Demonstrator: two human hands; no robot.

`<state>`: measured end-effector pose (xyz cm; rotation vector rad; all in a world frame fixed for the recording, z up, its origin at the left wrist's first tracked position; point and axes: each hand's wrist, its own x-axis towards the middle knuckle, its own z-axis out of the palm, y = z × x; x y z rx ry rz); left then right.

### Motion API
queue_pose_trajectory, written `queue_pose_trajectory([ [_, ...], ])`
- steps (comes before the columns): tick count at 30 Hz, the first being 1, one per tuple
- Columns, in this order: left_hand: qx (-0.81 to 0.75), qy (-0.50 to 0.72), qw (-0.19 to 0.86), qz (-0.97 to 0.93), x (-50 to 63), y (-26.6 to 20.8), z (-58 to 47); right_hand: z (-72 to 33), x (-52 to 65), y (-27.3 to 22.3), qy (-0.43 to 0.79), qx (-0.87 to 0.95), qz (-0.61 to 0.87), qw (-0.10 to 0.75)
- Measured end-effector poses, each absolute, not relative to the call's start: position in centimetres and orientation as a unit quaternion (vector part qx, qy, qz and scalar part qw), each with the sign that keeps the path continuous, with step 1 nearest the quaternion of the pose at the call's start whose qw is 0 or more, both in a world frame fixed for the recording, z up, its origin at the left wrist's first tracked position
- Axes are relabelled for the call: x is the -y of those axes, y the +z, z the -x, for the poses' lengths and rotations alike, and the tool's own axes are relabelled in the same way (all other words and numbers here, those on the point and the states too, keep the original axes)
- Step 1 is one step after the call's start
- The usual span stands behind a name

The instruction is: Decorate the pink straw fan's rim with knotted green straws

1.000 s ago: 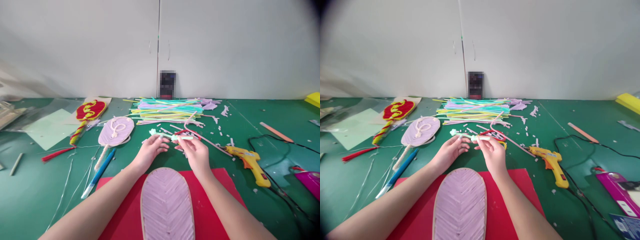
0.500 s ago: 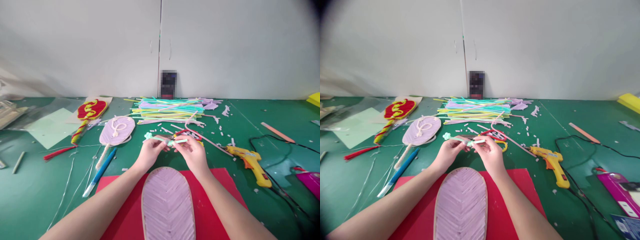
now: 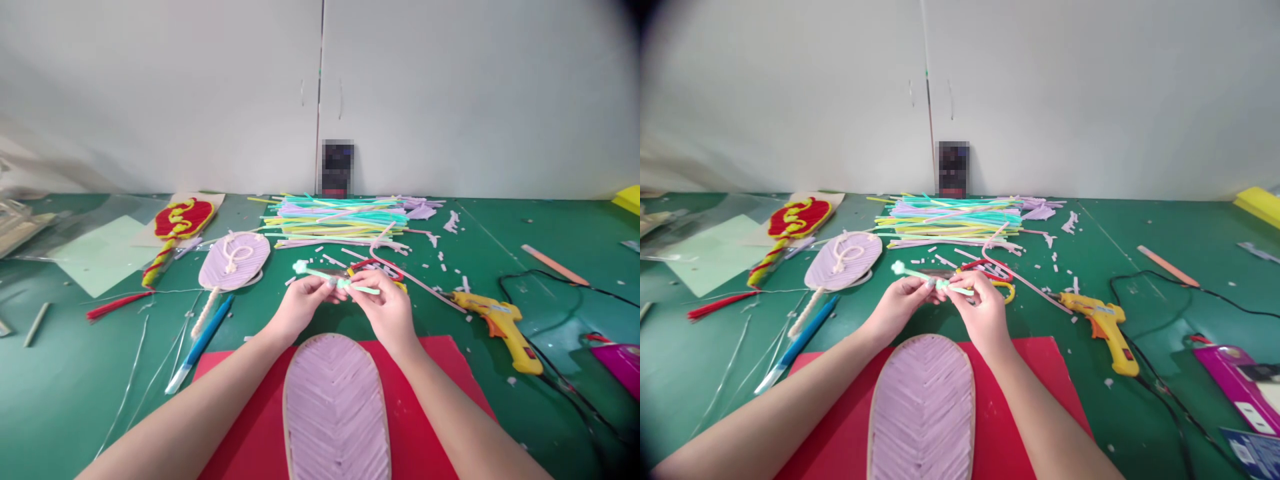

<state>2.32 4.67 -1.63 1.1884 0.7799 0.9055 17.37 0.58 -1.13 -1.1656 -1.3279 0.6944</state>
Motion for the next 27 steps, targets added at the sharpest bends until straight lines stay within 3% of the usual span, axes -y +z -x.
queue_pose_trajectory([
  [5, -0.373, 0.400, 0.590, -0.594, -4.65, -1.17, -2.34, -17.40, -0.53, -1.08, 0.231, 0.632, 0.483, 0.560],
  [11, -0.388, 0.395, 0.523, -0.648, -4.41, -0.87, -2.28, -17.46, -0.54, -1.36, 0.262, 0.618, 0.496, 0.550],
  [21, -0.324, 0.369, 0.649, -0.581, -4.58, -1.10, -2.36, -17.59, -0.68, -1.35, 0.295, 0.582, 0.488, 0.580],
  [27, -0.351, 0.374, 0.626, -0.587, -4.63, -1.27, -2.35, -17.67, -0.86, -1.57, 0.283, 0.602, 0.478, 0.574],
])
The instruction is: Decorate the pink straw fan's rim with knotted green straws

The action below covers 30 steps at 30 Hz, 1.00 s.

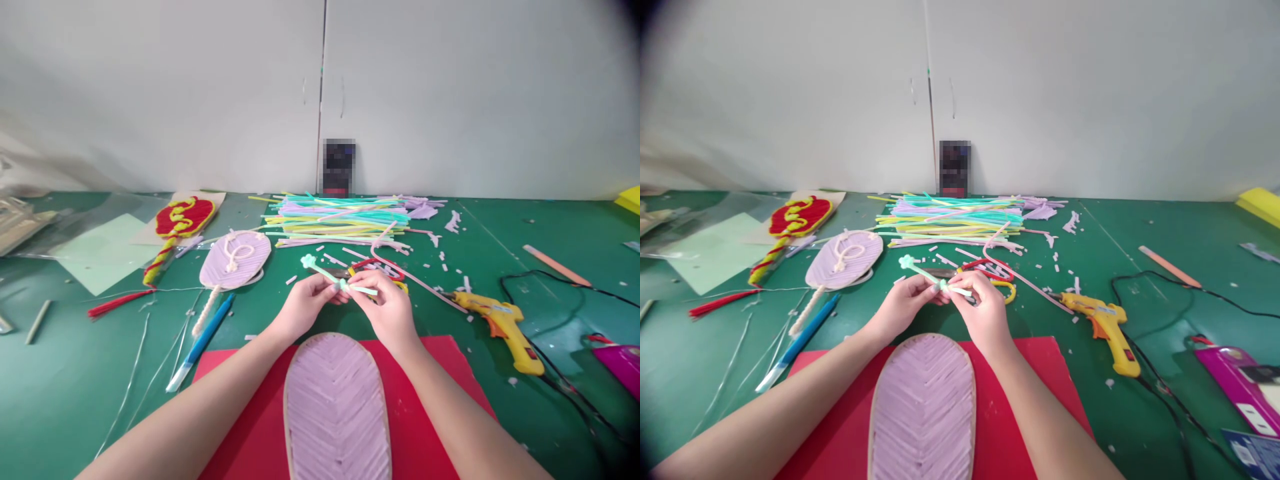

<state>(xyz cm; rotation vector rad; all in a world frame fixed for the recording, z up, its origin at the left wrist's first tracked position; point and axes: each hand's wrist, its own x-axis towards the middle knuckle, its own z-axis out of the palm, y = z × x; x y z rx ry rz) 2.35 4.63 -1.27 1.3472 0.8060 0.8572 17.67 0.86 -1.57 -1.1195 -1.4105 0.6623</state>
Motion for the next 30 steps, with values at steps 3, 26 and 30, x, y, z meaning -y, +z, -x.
queue_pose_trajectory([
  [3, -0.359, 0.373, 0.600, -0.611, -4.6, -1.3, -2.4, -17.8, -0.9, -1.6, 0.285, 0.599, 0.482, 0.572],
  [26, -0.374, 0.368, 0.533, -0.663, -4.5, -1.2, -2.2, -17.7, -0.8, -0.6, 0.382, 0.495, 0.557, 0.547],
  [30, -0.389, 0.372, 0.509, -0.671, -4.5, -1.1, -2.1, -17.7, -0.9, -0.6, 0.433, 0.447, 0.560, 0.547],
])
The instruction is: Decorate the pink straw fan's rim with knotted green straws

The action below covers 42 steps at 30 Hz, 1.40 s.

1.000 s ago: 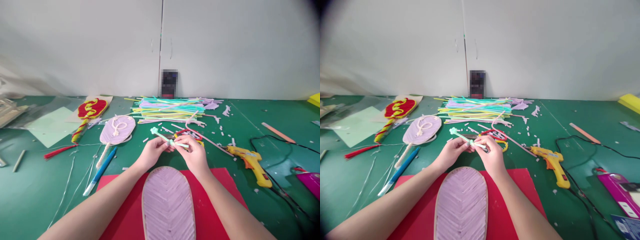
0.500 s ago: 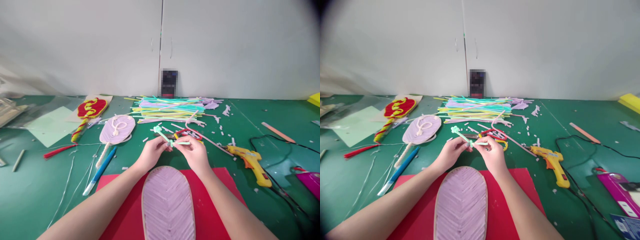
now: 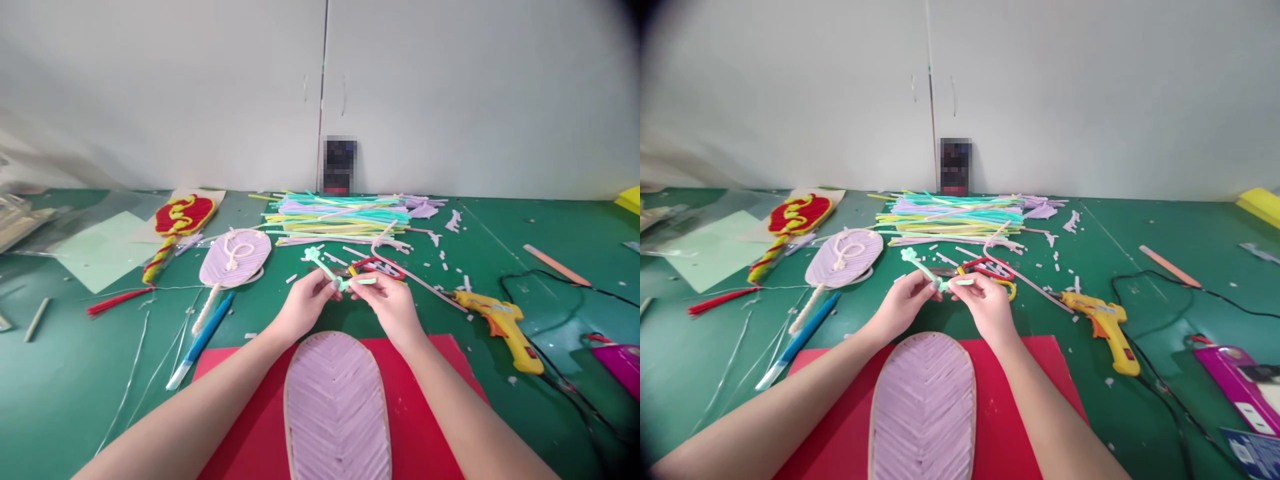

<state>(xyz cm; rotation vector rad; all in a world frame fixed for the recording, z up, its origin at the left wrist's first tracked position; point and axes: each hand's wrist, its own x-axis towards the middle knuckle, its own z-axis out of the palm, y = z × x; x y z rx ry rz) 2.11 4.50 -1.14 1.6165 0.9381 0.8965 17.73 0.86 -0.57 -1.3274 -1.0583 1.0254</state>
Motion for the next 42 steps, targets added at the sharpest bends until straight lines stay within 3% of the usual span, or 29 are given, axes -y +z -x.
queue_pose_trajectory([
  [12, -0.379, 0.342, 0.449, -0.733, -4.2, -0.9, -2.2, -17.8, -1.2, -1.1, 0.552, 0.316, 0.534, 0.557],
  [21, -0.396, 0.322, 0.416, -0.753, -4.0, -1.1, -2.2, -17.5, -0.9, -0.7, 0.446, 0.404, 0.581, 0.548],
  [28, -0.435, 0.351, 0.424, -0.713, -4.1, -1.2, -2.2, -17.9, -1.0, -1.1, 0.439, 0.453, 0.560, 0.537],
  [35, -0.411, 0.332, 0.406, -0.745, -3.9, -1.0, -2.2, -17.9, -1.2, -1.5, 0.495, 0.371, 0.578, 0.532],
  [42, -0.413, 0.331, 0.343, -0.776, -3.7, -1.0, -2.3, -18.0, -1.2, -1.9, 0.418, 0.435, 0.619, 0.503],
])
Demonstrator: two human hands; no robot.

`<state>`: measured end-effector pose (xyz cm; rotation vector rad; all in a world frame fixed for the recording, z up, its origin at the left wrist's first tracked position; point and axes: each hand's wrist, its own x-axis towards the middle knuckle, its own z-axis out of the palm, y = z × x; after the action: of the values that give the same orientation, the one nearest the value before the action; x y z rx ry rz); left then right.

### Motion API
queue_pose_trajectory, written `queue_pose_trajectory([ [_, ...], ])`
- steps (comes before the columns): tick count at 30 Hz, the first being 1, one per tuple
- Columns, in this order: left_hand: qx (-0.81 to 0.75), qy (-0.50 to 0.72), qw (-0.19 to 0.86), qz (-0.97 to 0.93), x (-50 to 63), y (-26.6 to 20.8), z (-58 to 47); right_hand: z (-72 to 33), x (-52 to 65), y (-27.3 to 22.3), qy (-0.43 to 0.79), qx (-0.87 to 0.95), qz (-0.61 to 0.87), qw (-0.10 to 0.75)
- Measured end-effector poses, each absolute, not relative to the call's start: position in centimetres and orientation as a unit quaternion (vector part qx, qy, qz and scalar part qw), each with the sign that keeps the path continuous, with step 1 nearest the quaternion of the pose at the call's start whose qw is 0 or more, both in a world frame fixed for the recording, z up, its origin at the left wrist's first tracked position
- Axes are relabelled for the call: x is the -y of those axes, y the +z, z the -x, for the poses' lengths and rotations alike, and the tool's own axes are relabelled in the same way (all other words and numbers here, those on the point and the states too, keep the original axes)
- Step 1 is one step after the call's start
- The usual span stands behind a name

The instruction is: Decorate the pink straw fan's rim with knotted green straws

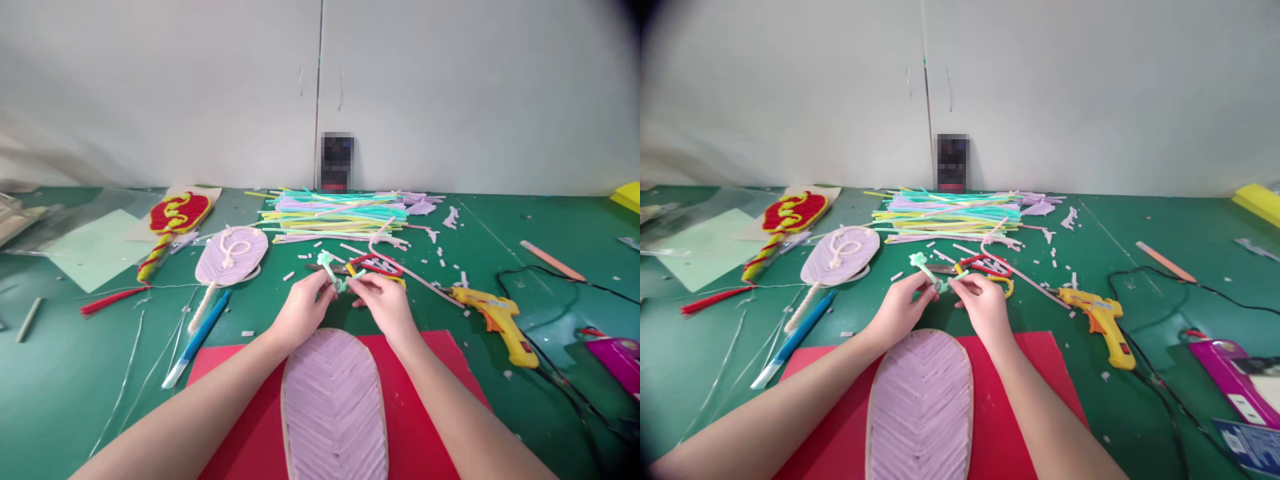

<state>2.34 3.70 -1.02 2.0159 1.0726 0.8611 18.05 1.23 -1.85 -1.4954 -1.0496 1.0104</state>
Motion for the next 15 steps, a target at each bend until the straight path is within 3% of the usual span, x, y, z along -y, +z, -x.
queue_pose_trajectory([
  [15, -0.421, 0.322, 0.329, -0.782, -3.41, -1.31, -2.46, -17.28, -0.78, -1.40, 0.255, 0.545, 0.607, 0.518],
])
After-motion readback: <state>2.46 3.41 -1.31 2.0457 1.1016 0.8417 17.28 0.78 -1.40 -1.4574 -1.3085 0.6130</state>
